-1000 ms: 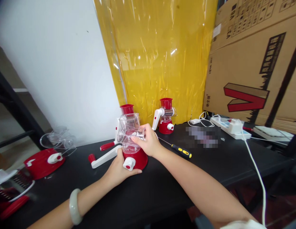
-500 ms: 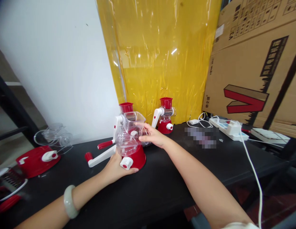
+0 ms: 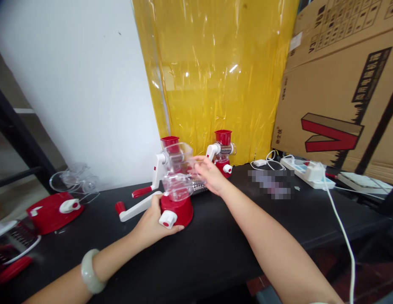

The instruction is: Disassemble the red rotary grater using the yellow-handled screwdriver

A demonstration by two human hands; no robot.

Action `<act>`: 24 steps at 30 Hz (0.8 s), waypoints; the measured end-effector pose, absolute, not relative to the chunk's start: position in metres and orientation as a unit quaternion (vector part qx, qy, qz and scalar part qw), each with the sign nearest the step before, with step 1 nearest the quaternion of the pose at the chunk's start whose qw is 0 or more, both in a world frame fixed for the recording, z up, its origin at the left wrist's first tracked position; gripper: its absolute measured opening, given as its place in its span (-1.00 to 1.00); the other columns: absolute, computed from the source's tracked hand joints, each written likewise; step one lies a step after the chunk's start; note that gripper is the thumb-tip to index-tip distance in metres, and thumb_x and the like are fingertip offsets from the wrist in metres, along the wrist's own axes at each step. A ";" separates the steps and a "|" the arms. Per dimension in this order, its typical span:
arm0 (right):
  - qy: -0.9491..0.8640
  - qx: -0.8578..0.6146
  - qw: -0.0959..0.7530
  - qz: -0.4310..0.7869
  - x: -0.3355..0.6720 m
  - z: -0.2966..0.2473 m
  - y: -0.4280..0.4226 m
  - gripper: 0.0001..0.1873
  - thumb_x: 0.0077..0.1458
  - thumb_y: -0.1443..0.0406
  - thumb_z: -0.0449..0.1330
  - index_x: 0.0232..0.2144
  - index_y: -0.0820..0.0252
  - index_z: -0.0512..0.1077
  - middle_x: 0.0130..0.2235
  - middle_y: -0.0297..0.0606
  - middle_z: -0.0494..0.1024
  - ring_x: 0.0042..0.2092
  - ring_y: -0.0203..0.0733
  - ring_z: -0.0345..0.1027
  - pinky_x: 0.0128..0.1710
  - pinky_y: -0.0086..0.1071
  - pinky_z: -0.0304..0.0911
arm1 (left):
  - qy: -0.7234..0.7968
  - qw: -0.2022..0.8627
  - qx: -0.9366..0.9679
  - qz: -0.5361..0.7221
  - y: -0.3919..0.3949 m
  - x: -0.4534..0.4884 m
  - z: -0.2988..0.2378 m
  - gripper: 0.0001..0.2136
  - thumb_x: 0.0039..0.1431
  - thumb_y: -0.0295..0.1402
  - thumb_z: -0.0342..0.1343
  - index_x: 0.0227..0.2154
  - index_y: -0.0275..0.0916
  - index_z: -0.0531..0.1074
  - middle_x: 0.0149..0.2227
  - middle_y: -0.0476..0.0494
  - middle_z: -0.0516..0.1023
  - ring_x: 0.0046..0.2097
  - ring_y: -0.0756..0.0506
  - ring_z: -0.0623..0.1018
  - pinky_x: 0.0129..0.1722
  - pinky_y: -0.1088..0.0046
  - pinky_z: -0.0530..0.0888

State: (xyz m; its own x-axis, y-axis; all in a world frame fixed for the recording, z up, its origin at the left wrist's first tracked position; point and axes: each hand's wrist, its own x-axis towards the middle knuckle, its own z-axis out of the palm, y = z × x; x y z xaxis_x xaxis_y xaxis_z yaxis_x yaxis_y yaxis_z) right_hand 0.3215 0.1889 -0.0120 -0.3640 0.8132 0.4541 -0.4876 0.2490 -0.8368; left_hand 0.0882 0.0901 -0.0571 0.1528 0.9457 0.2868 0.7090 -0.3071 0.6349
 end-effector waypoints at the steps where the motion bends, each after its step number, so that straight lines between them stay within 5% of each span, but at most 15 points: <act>1: -0.557 -0.145 0.562 0.594 0.326 -0.010 0.192 -0.50 -0.03 -0.01 0.43 -0.12 -0.07 0.34 -0.13 -0.38 0.58 -0.15 -0.20 0.54 -0.12 -0.24 0.44 | 0.560 0.164 0.737 0.340 0.087 0.086 -0.054 -0.18 -0.25 -0.10 0.46 -0.02 -0.10 0.03 -0.01 -0.22 0.48 0.04 -0.36 0.58 0.03 -0.06 0.50; 7: -0.492 -0.174 0.620 0.585 0.347 -0.002 0.206 -0.48 0.06 -0.17 0.24 -0.05 -0.12 0.28 -0.21 -0.39 0.56 -0.24 -0.17 0.53 -0.32 -0.29 0.43 | 0.612 0.074 0.651 0.444 0.089 0.036 0.006 -0.14 -0.26 0.04 0.46 -0.01 -0.12 0.05 0.03 -0.27 0.46 0.07 -0.38 0.57 0.08 -0.10 0.50; 10: -0.493 -0.195 0.617 0.581 0.345 -0.005 0.206 -0.54 0.12 -0.13 0.19 -0.05 -0.07 0.31 -0.25 -0.36 0.54 -0.29 -0.19 0.50 -0.36 -0.31 0.40 | 0.629 -0.025 0.568 0.529 0.112 -0.004 0.048 0.01 -0.30 0.04 0.48 0.14 -0.19 0.00 0.15 -0.39 0.38 0.16 -0.42 0.50 0.16 -0.14 0.44; 13: -0.522 -0.218 0.585 0.581 0.337 -0.011 0.203 -0.60 0.11 -0.05 0.23 -0.10 -0.01 0.38 -0.27 -0.34 0.53 -0.32 -0.20 0.48 -0.40 -0.35 0.35 | 0.639 -0.011 0.557 0.530 0.144 -0.038 0.063 0.18 -0.24 -0.04 0.48 0.32 -0.27 -0.17 0.22 -0.46 0.33 0.21 -0.42 0.46 0.23 -0.16 0.35; 16: -0.559 -0.237 0.542 0.582 0.328 -0.016 0.199 -0.61 0.07 -0.01 0.27 -0.16 0.06 0.43 -0.28 -0.32 0.53 -0.32 -0.20 0.47 -0.42 -0.38 0.31 | 0.654 0.019 0.578 0.489 0.173 -0.057 0.043 0.37 -0.37 -0.13 0.55 0.38 -0.33 -0.31 0.24 -0.57 0.31 0.25 -0.46 0.41 0.26 -0.16 0.30; 19: -0.586 -0.249 0.514 0.576 0.322 -0.020 0.196 -0.57 0.01 -0.03 0.32 -0.18 0.10 0.45 -0.29 -0.31 0.53 -0.33 -0.22 0.43 -0.43 -0.38 0.31 | 0.620 0.055 0.631 0.463 0.196 -0.061 0.007 0.36 -0.26 -0.10 0.50 0.39 -0.27 -0.45 0.23 -0.53 0.33 0.27 -0.41 0.39 0.25 -0.13 0.31; 24: -0.610 -0.252 0.490 0.569 0.318 -0.025 0.194 -0.51 -0.01 -0.08 0.32 -0.19 0.11 0.44 -0.27 -0.31 0.49 -0.33 -0.23 0.39 -0.43 -0.37 0.31 | 0.606 0.065 0.663 0.435 0.224 -0.061 -0.036 0.21 -0.31 -0.10 0.49 0.33 -0.27 -0.16 0.25 -0.50 0.25 0.31 -0.43 0.32 0.29 -0.10 0.25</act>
State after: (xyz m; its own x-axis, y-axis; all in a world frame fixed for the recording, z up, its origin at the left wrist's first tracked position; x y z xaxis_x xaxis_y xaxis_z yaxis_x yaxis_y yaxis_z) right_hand 0.3176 0.1944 -0.0254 -0.3924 0.8654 0.3117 -0.2506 0.2255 -0.9415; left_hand -0.0613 0.2239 -0.0363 -0.1114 0.8598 0.4983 0.7474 -0.2580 0.6123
